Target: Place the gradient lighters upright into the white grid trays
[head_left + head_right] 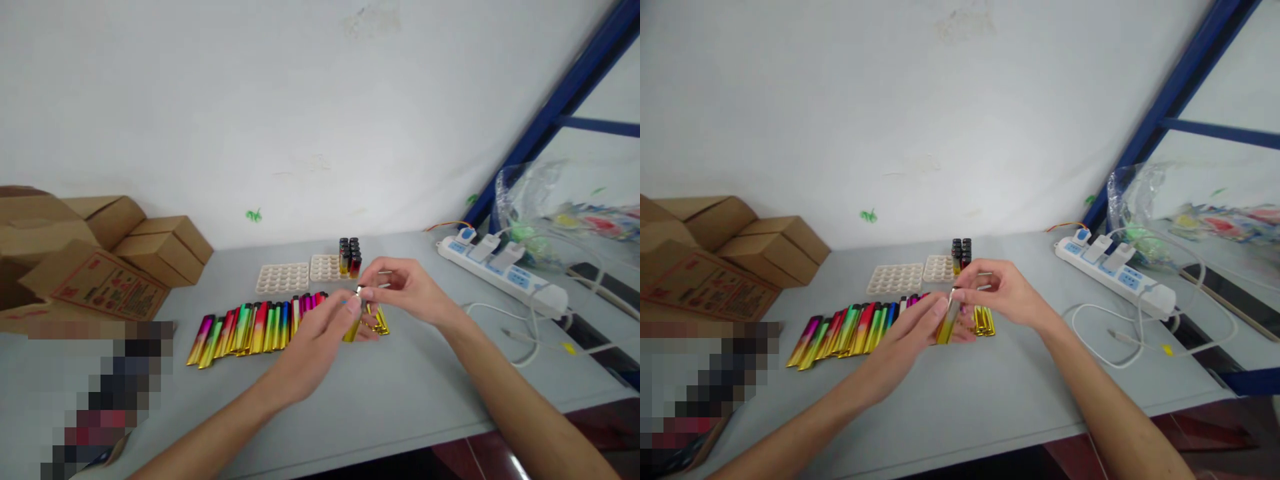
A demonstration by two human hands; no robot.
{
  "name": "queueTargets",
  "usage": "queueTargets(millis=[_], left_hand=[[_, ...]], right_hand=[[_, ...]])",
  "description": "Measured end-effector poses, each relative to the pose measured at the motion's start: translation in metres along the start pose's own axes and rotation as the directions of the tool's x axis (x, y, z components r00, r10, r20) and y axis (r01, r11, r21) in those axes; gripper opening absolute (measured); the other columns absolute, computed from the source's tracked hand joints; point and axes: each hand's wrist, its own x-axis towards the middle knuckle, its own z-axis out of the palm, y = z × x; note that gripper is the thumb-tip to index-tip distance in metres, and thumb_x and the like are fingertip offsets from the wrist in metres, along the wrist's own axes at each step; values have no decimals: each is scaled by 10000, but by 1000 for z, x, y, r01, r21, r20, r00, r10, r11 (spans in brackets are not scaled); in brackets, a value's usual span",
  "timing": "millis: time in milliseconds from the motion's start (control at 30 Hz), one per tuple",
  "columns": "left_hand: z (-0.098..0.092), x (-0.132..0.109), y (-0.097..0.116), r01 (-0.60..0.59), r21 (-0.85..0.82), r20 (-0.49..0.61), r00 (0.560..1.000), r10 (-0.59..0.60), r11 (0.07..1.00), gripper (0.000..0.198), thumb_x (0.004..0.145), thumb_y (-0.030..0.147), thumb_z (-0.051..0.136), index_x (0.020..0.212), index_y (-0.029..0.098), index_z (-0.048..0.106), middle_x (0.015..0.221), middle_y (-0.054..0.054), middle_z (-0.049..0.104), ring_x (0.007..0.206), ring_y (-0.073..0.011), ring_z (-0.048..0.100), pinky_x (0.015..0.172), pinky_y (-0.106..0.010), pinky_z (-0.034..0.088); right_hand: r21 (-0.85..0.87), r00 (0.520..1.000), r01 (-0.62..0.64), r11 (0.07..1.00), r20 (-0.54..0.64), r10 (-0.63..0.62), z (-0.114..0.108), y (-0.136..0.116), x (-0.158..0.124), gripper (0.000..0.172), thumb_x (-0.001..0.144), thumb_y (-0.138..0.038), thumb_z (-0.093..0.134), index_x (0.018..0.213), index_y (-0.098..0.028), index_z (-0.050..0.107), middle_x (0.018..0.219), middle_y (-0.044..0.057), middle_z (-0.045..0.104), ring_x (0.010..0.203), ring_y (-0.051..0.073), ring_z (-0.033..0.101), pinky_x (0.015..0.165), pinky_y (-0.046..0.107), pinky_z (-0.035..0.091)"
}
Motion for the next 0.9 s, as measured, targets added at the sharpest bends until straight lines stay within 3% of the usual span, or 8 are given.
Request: queueTargets(millis=[100,200,300,400,500,900], left_hand=[[-4,5,-8,81,-168,-25,996,-87,982,443,966,636,538,988,195,577,694,40,514,528,-99,458,508,-236,441],[-16,6,-9,88,-39,-78,993,-91,995,467,958,643,550,828,196,517,602,89,342,482,-65,294,446,-182,282],[-31,4,-6,9,184,-182,983,25,983,526,958,641,543,694,203,421,576,82,316,488,-70,297,456,-204,258],[-41,2,-4,-27,381,-297,943,150,924,564,952,625,546,620,207,365,567,69,293,507,-82,293,471,-238,232],[-46,0,-5,-24,504,-317,925,210,864,557,956,568,546,586,211,333,572,61,259,527,-91,265,490,-260,207],[-44,-6,-10,11,568,-296,936,192,823,416,937,452,462,606,225,349,589,52,297,549,-108,292,515,-277,219]], right_hand=[[-3,991,56,998,-119,-56,16,10,5,287,788,-395,870,839,-175,693,653,-22,672,525,99,601,520,237,513],[-51,985,113,992,-122,-118,17,11,4,308,910,-475,735,877,-169,733,728,12,688,541,99,586,533,259,514],[-87,966,140,986,-208,-156,9,9,4,321,979,-490,640,993,-181,729,797,19,696,568,99,593,560,269,511],[-46,943,132,990,-301,-140,3,10,6,310,997,-500,611,1077,-207,674,733,-13,665,550,103,584,545,263,493],[-32,935,116,993,-333,-120,1,13,8,318,993,-519,609,1085,-216,643,682,-28,653,536,108,574,525,258,478],[-174,940,82,981,-314,-134,1,23,9,317,1017,-511,570,1125,-222,640,681,-33,641,541,110,581,534,260,485]])
